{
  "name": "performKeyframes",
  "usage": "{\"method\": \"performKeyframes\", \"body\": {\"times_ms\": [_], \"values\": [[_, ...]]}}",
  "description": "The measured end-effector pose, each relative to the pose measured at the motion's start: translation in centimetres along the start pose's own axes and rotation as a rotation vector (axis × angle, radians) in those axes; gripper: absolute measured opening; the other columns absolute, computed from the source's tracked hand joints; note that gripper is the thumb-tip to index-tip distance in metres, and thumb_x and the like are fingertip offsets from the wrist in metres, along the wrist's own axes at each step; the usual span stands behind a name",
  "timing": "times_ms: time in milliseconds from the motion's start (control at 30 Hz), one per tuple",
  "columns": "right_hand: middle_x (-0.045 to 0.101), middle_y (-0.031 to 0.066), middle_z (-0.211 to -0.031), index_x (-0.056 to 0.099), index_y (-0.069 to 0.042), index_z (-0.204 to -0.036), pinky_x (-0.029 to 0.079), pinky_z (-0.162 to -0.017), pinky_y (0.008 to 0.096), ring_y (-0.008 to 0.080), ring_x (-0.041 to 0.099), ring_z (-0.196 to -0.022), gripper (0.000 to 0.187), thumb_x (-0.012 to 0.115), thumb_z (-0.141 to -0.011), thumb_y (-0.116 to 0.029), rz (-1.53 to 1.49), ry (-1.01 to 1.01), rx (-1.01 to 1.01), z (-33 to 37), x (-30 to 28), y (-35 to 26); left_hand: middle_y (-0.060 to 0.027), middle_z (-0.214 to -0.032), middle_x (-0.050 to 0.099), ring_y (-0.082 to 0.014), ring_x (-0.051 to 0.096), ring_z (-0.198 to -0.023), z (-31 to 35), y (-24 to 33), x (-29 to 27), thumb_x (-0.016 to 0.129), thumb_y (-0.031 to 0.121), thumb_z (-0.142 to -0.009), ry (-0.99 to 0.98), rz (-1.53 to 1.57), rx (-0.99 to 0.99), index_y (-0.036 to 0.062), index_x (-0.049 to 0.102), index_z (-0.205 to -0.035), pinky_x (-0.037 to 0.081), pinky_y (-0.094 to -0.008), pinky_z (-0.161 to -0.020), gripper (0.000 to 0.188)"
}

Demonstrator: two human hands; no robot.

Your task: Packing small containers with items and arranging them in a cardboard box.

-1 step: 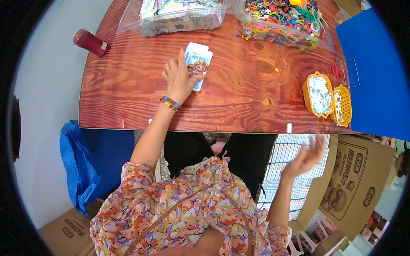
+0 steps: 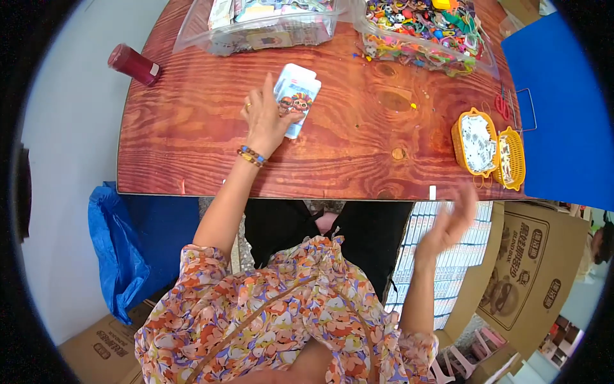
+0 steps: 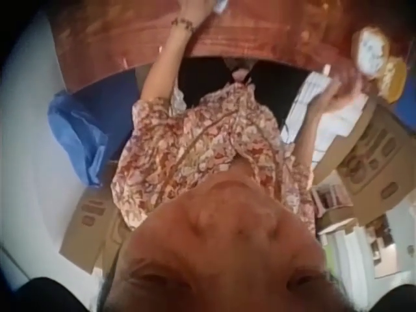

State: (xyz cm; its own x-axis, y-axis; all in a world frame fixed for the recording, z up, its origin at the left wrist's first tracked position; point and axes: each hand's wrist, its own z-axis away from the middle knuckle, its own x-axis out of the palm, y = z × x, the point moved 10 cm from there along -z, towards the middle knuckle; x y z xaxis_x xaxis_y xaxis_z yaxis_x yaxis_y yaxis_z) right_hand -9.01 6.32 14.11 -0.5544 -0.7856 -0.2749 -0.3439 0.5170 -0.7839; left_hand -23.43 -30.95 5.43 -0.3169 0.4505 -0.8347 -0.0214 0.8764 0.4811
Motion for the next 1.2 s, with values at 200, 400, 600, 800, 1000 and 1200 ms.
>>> {"method": "performKeyframes", "body": {"times_ms": [200, 400, 600, 800, 1000, 1200], "values": [[0.053, 0.0156, -0.136, 0.058, 0.002, -0.125, 0.043, -0.101, 0.0321, 0.0197, 0.051, -0.125, 0.033, 0.06, -0.095, -0.012, -0.193, -0.685, 0.16, -4.1, 22.2, -0.4, -0.0146, -0.111, 0.049, -0.031, 0.051, -0.105, 1.0, 0.9, -1.5, 0.079, 0.008, -0.074, -0.083, 0.368, 0.233, 0.0053, 0.031, -0.15, 0.039, -0.0422, -0.089, 0.09], [0.069, 0.0009, -0.093, 0.064, 0.001, -0.113, 0.05, -0.073, 0.0247, 0.0072, 0.063, -0.082, 0.023, 0.063, -0.092, -0.011, -0.367, -1.248, 0.454, -1.5, 31.0, 1.4, -0.0157, -0.114, 0.053, -0.0316, 0.052, -0.106, 3.1, 0.9, -3.0, 0.081, 0.014, -0.073, -0.146, 0.443, 0.339, 0.0024, 0.042, -0.143, 0.04, -0.0447, -0.09, 0.08], [0.068, 0.0002, -0.088, 0.067, 0.001, -0.102, 0.05, -0.068, 0.0236, 0.0058, 0.062, -0.078, 0.015, 0.063, -0.093, -0.01, -0.379, -1.091, 0.373, -2.0, 29.1, -0.9, -0.0172, -0.12, 0.054, -0.0349, 0.054, -0.108, 4.1, 4.2, -6.2, 0.086, 0.028, -0.066, -0.021, 0.102, 0.27, -0.0051, 0.044, -0.137, 0.043, -0.0447, -0.095, 0.089], [0.069, 0.0028, -0.093, 0.066, 0.001, -0.108, 0.05, -0.077, 0.0235, 0.0069, 0.063, -0.087, 0.018, 0.064, -0.094, -0.01, -0.344, -1.075, 0.335, -2.7, 28.5, -1.5, -0.0174, -0.104, 0.063, -0.0336, 0.065, -0.089, 4.2, 3.4, -6.4, 0.084, 0.025, -0.068, 0.018, 0.291, 0.188, -0.0015, 0.055, -0.123, 0.054, -0.0432, -0.074, 0.068], [0.064, 0.0123, -0.117, 0.05, 0.0, -0.132, 0.05, -0.092, 0.0278, 0.0161, 0.062, -0.108, 0.038, 0.06, -0.095, -0.006, -0.396, -0.583, 0.195, -0.9, 22.8, -3.5, -0.0164, -0.097, 0.068, -0.0328, 0.067, -0.086, 4.4, 2.8, -6.4, 0.084, 0.025, -0.07, 0.102, 0.541, 0.002, 0.0013, 0.06, -0.115, 0.054, -0.0408, -0.073, 0.056], [0.063, 0.0103, -0.113, 0.052, 0.003, -0.126, 0.05, -0.088, 0.0231, 0.013, 0.063, -0.103, 0.034, 0.059, -0.093, 0.005, -0.595, -0.655, 0.291, 0.6, 23.5, -1.6, -0.0169, -0.096, 0.069, -0.0299, 0.069, -0.085, 5.4, 3.3, -4.5, 0.08, 0.02, -0.076, 0.005, 0.701, -0.133, -0.0001, 0.062, -0.114, 0.054, -0.0373, -0.073, 0.046]]}}
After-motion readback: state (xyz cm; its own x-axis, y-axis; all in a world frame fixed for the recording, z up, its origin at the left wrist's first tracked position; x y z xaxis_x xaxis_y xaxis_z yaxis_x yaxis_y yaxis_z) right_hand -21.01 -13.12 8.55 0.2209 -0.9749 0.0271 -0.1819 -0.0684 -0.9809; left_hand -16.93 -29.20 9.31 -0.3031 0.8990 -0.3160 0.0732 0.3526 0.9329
